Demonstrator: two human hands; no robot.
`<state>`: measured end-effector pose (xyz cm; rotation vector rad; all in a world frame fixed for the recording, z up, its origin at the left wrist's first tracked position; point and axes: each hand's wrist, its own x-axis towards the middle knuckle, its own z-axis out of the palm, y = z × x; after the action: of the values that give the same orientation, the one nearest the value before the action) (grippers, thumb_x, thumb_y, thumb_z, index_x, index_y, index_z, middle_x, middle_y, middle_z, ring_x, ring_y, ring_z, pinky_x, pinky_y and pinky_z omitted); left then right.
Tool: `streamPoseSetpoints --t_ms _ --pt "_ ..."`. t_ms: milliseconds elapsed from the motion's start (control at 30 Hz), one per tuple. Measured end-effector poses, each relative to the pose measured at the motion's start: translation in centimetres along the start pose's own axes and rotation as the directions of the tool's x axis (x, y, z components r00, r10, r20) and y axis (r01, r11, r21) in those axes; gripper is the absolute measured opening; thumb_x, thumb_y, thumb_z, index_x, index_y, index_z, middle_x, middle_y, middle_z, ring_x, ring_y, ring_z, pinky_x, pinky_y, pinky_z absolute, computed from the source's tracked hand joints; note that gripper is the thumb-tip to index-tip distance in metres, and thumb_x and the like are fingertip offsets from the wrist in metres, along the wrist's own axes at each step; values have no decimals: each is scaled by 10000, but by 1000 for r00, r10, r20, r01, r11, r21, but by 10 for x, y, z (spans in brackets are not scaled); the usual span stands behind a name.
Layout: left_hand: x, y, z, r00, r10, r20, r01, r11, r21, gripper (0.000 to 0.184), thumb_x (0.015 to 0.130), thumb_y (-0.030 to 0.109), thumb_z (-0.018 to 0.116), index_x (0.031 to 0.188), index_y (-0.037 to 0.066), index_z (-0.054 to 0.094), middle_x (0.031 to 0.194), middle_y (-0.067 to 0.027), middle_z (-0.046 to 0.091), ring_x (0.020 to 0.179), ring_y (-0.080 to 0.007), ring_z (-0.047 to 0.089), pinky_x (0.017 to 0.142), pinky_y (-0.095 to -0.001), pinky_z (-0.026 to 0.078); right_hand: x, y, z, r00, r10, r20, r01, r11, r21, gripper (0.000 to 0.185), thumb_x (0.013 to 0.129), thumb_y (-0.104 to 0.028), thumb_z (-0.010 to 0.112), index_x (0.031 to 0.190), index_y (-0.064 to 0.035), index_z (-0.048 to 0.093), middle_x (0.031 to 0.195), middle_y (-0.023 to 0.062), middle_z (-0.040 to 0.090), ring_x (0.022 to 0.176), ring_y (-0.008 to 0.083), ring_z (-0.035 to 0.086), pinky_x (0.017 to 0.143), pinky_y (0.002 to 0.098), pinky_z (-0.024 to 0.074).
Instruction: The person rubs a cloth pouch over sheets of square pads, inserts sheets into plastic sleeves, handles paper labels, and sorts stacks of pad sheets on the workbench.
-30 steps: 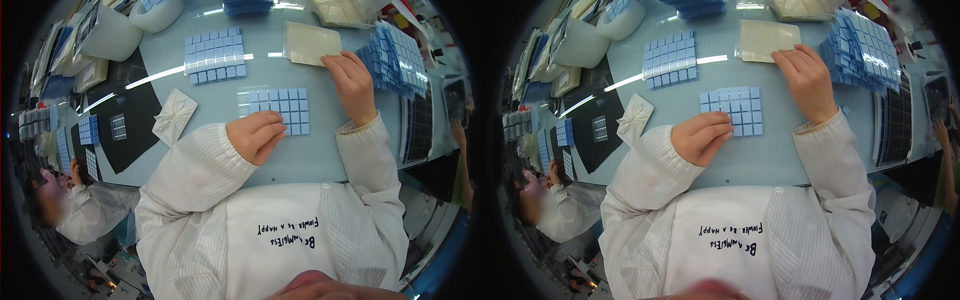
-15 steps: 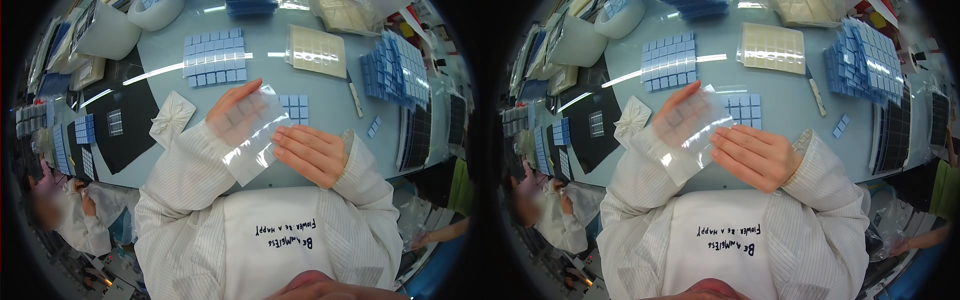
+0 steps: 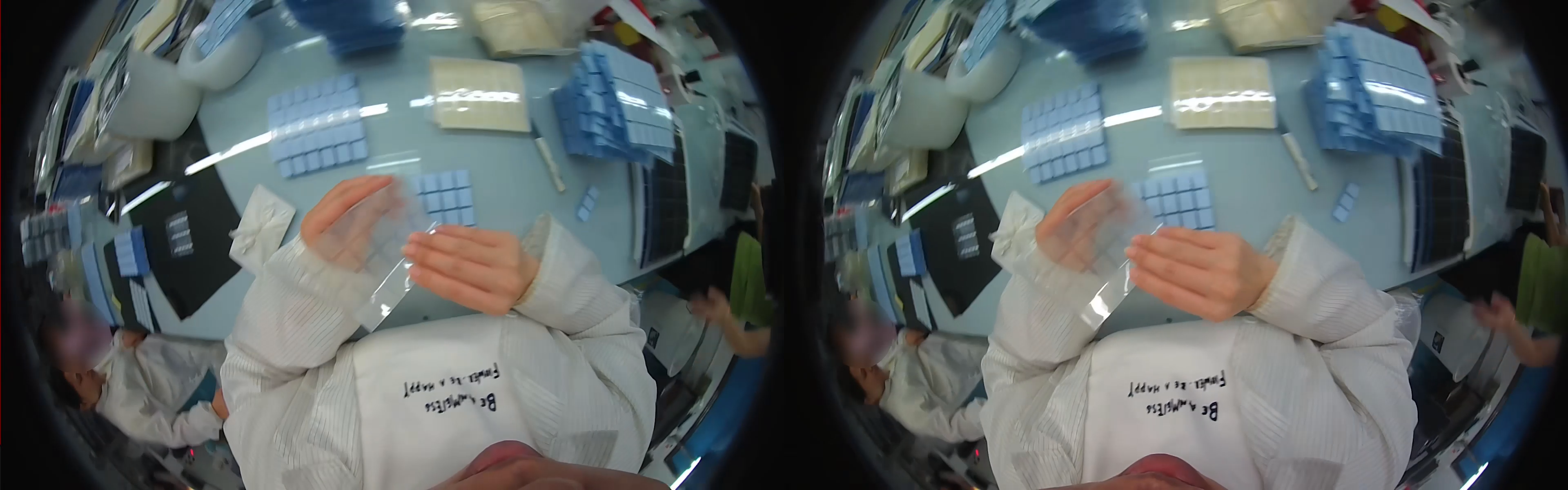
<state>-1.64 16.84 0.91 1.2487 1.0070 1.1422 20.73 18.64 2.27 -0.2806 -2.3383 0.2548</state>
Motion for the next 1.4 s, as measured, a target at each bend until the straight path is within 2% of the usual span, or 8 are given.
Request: streamPoseSetpoints --t_ms 200,300,400,500,667,1067,1167,1400 --pt "-4 -7 1 992 64 -107 -37 972 233 98 865 -26 611 961 -7 617 981 -111 624 883 -181 607 797 -293 495 -4 3 5 988 16 -153 -13 1000 21 239 802 -104 713 1000 21 661 1063 175 680 992 300 677 807 365 574" --pt "-9 1 1 978 -186 -95 191 980 52 62 850 -18 622 901 7 597 931 -93 619 834 -158 592 736 -271 477 1 7 -3 912 238 -335 -194 968 160 257 791 -130 745 976 28 663 1012 144 688 884 287 687 737 320 571" --pt "-11 -7 1 997 -79 -15 80 989 126 77 833 -20 626 896 5 590 908 -95 621 803 -158 591 708 -272 471 -4 11 0 703 635 -322 -540 770 341 240 803 -143 747 980 5 679 925 95 691 731 196 658 633 260 527" --pt "-10 -21 -2 996 84 37 -91 950 298 102 810 -25 630 904 -4 596 880 -109 627 759 -170 596 689 -282 475 -14 13 5 552 800 236 -607 192 771 166 825 -126 736 969 -48 710 849 19 673 644 46 567 568 213 457" --pt "-5 -14 4 970 236 61 -240 882 406 88 782 -28 633 867 -18 612 843 -127 641 707 -188 599 659 -283 482 -14 11 5 563 787 253 -605 183 775 111 822 -96 729 913 -38 705 823 7 660 632 52 559 560 214 451" --pt "-9 0 -16 988 -156 -17 157 977 143 73 840 52 598 846 -20 607 845 -85 624 776 -158 570 726 -280 452 -8 8 -13 618 786 -15 -546 443 711 64 818 -47 708 867 -19 677 815 46 665 637 84 580 568 232 459" --pt "-31 10 -35 997 26 66 -51 909 414 51 840 50 596 834 -1 600 797 -51 599 739 -129 556 683 -258 441 -11 10 -13 595 787 -161 -554 547 627 56 836 -27 687 887 -7 673 814 56 672 652 106 598 585 239 471" --pt "-67 30 -58 969 -226 -96 239 770 592 105 851 70 585 763 42 534 714 -4 559 647 -83 511 589 -233 420 -17 17 -16 545 824 -151 -631 523 573 90 885 53 579 942 -10 612 838 48 625 670 85 560 602 207 458"
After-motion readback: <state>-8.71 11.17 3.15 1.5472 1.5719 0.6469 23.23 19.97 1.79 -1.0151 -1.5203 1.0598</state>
